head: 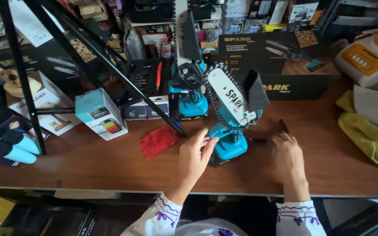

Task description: The person assembles a cordless chainsaw by attaching the guide bar and chain, then securing them with a screwdriver. They open the packaging box, remove a manual and a small bag of parts, and use a wrench to tighten the bar nut. The person handles the chainsaw, screwdriver, wrench, and packaging components throughout the process.

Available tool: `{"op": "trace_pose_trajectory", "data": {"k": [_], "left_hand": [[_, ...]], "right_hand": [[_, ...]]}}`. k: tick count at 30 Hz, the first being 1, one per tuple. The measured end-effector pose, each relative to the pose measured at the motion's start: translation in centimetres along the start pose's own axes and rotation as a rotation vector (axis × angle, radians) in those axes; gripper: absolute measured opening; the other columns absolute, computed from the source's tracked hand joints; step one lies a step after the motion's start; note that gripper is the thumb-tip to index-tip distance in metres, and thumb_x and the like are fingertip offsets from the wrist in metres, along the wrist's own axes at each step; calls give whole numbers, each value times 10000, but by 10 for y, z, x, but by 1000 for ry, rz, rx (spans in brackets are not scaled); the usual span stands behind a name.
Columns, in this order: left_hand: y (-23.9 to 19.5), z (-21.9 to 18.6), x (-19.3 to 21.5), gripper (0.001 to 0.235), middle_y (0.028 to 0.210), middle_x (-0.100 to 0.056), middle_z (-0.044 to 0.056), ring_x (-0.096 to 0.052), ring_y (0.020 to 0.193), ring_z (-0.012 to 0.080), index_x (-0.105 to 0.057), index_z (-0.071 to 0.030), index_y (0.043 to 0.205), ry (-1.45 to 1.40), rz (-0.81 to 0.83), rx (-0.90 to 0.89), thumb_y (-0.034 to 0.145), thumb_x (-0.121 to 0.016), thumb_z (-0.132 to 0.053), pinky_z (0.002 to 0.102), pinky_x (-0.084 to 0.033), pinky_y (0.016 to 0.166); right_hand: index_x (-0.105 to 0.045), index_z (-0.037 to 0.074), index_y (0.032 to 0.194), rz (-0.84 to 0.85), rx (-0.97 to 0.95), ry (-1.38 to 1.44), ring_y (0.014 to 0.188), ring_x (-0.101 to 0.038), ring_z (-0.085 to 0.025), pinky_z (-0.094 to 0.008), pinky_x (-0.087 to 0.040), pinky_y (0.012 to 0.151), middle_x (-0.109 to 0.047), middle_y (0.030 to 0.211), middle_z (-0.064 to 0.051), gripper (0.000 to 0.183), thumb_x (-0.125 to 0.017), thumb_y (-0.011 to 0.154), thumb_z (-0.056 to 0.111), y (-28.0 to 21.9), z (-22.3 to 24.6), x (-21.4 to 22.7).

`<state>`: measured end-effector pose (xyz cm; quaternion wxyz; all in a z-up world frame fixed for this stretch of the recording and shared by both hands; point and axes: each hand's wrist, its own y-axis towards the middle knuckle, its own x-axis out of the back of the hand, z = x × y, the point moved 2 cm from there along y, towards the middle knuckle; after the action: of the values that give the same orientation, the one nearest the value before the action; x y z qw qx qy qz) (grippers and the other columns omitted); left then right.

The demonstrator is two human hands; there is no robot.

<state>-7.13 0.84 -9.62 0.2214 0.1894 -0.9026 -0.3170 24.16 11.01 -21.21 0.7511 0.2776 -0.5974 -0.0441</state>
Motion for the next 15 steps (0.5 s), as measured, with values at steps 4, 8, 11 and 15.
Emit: {"op": "trace_pose_trajectory", "data": {"k": [4, 8, 11, 15], "left_hand": [[3, -5, 1, 402, 989, -743, 281, -753, 880, 372, -686, 28, 1216, -27, 5, 5, 934, -768, -247, 382, -671, 670], [3, 3, -1, 401, 1010, -739, 282, -751, 899, 371, -686, 18, 1235, -14, -13, 12, 943, -758, -247, 385, -665, 682], [9, -2, 2, 397, 1004, -734, 296, -744, 907, 393, -680, 27, 1242, -18, -7, 34, 955, -740, -241, 410, -665, 684], [8, 11, -2, 383, 968, -737, 286, -741, 895, 402, -683, 31, 1235, -4, -14, 50, 967, -723, -238, 422, -660, 662]], "right_hand": [[-749, 192, 1092, -1, 51, -105, 1249, -666, -233, -313, -552, 1062, -733, 1136, -41, 295, -631, 822, 216, 1, -15, -22], [-701, 232, 1130, -23, 81, -230, 1224, -677, -200, -303, -578, 1006, -711, 1128, 6, 319, -609, 825, 246, -4, -21, -31], [-709, 218, 1125, -44, 78, -233, 1196, -694, -212, -310, -588, 985, -724, 1116, -8, 294, -626, 844, 243, -5, -10, -19], [-735, 187, 1124, -82, 78, -157, 1122, -721, -248, -329, -596, 947, -740, 1066, -55, 264, -644, 879, 225, -5, -1, -8]]}}
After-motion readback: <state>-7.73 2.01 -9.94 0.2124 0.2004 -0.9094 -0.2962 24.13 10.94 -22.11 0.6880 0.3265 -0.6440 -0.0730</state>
